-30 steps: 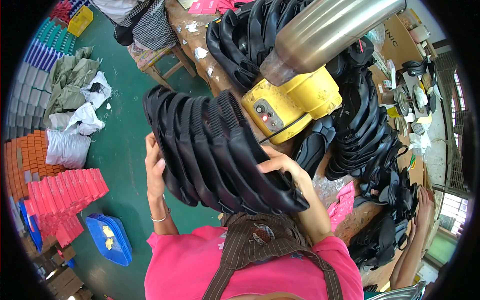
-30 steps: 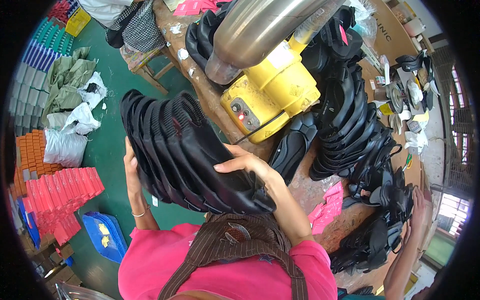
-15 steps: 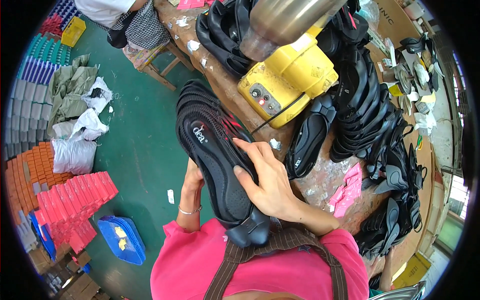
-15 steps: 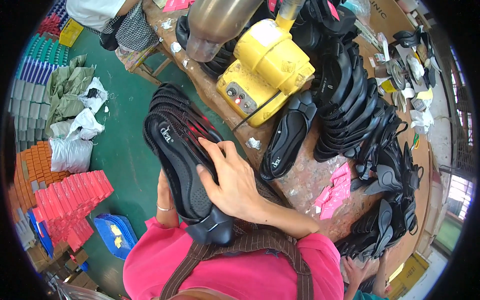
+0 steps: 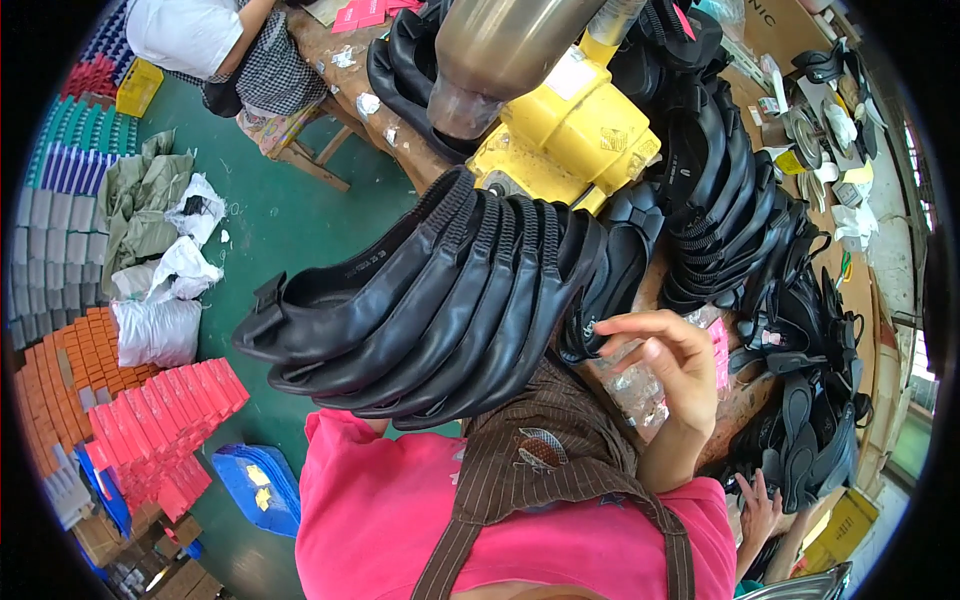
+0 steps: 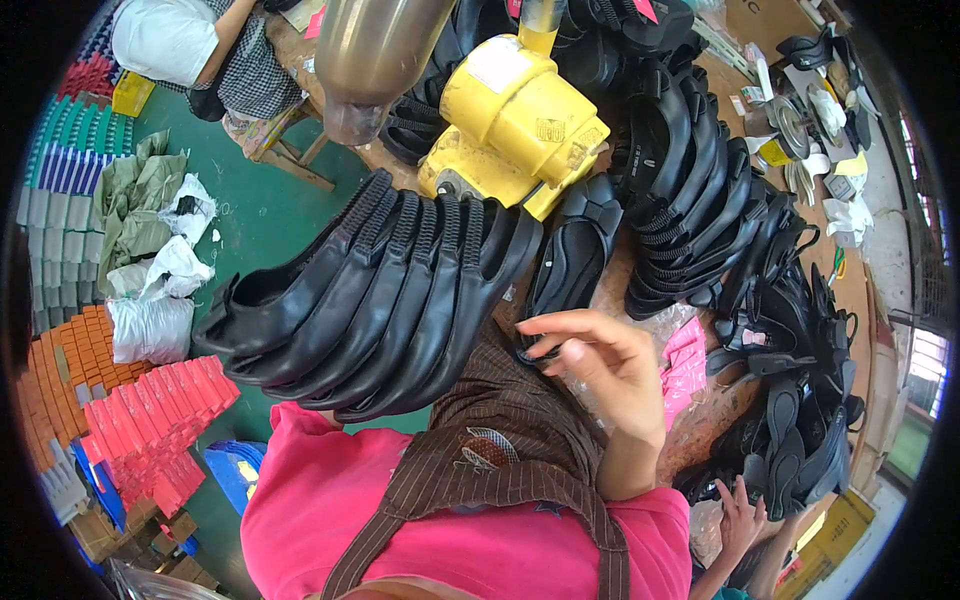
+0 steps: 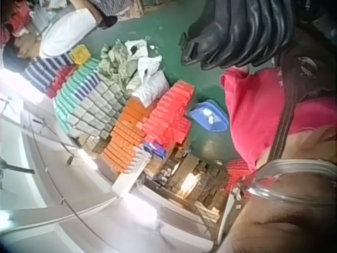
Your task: Applying heat to shoe components using a blower, attaching brand labels, and inserting insoles into finished shoes.
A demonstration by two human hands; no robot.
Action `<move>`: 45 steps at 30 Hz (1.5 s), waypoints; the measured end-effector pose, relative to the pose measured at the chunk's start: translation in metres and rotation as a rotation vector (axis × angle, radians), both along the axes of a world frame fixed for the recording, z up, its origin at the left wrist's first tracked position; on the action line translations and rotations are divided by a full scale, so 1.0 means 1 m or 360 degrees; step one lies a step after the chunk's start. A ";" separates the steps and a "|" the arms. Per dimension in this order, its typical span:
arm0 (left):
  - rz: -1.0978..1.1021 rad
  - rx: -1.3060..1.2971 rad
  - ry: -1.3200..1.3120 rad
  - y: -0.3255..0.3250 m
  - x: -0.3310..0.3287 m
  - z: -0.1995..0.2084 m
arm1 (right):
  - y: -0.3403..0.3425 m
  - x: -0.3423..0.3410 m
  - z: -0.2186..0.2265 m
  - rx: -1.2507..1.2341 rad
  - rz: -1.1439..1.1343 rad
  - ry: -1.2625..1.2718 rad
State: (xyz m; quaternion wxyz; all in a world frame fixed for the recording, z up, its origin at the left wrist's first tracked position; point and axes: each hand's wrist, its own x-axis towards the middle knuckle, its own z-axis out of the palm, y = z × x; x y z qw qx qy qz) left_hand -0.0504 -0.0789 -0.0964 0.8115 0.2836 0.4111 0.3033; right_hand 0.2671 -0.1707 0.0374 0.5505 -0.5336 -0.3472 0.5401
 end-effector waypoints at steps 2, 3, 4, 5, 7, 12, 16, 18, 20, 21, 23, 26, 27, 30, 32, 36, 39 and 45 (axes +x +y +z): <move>0.0016 -0.0022 0.0014 -0.001 0.000 0.000 | -0.008 0.012 -0.010 0.0017 -0.0156 -0.0051; 0.0023 -0.0035 0.0020 -0.001 0.000 0.000 | -0.011 0.015 -0.013 0.0015 -0.0156 -0.0049; 0.0033 -0.0047 0.0026 -0.001 0.001 0.000 | -0.014 0.018 -0.015 -0.0004 -0.0276 -0.0081; 0.0044 -0.0058 0.0033 -0.002 0.001 0.000 | -0.016 0.020 -0.017 -0.0023 -0.0393 -0.0113; 0.0072 -0.0077 0.0049 -0.003 0.000 0.000 | -0.018 0.023 -0.020 -0.0023 -0.0427 -0.0119; 0.0132 -0.0125 0.0071 -0.009 -0.005 -0.001 | -0.019 0.028 -0.023 -0.0026 -0.0483 -0.0136; 0.0216 -0.0159 0.0093 -0.018 -0.013 -0.001 | -0.017 0.029 -0.025 -0.0025 -0.0495 -0.0163; 0.0257 -0.0175 0.0099 -0.022 -0.016 -0.001 | -0.016 0.028 -0.025 -0.0020 -0.0496 -0.0172; 0.0296 -0.0189 0.0104 -0.027 -0.020 -0.002 | -0.016 0.027 -0.025 -0.0036 -0.0502 -0.0226; 0.0308 -0.0199 0.0104 -0.029 -0.021 -0.002 | -0.016 0.027 -0.025 -0.0034 -0.0499 -0.0229; 0.0330 -0.0220 0.0104 -0.033 -0.024 -0.002 | -0.016 0.025 -0.024 -0.0021 -0.0485 -0.0218; 0.0344 -0.0248 0.0105 -0.037 -0.027 -0.002 | -0.019 0.024 -0.024 -0.0001 -0.0495 -0.0225; 0.0338 -0.0257 0.0102 -0.038 -0.027 -0.002 | -0.021 0.024 -0.023 0.0002 -0.0509 -0.0231; 0.0274 -0.0282 0.0087 -0.034 -0.022 -0.004 | -0.028 0.024 -0.018 0.0013 -0.0567 -0.0257; 0.0203 -0.0292 0.0075 -0.029 -0.015 -0.005 | -0.023 0.021 -0.014 -0.0021 -0.0533 -0.0342; 0.0015 -0.0304 0.0046 -0.014 0.007 -0.007 | -0.001 0.016 -0.018 0.0311 -0.0276 -0.0333; -0.0116 -0.0305 0.0027 -0.007 0.025 -0.004 | 0.011 0.013 -0.019 0.0301 0.0308 -0.0122; -0.0230 -0.0279 0.0027 -0.005 0.058 0.007 | -0.036 0.025 -0.043 -0.0080 0.0650 0.0207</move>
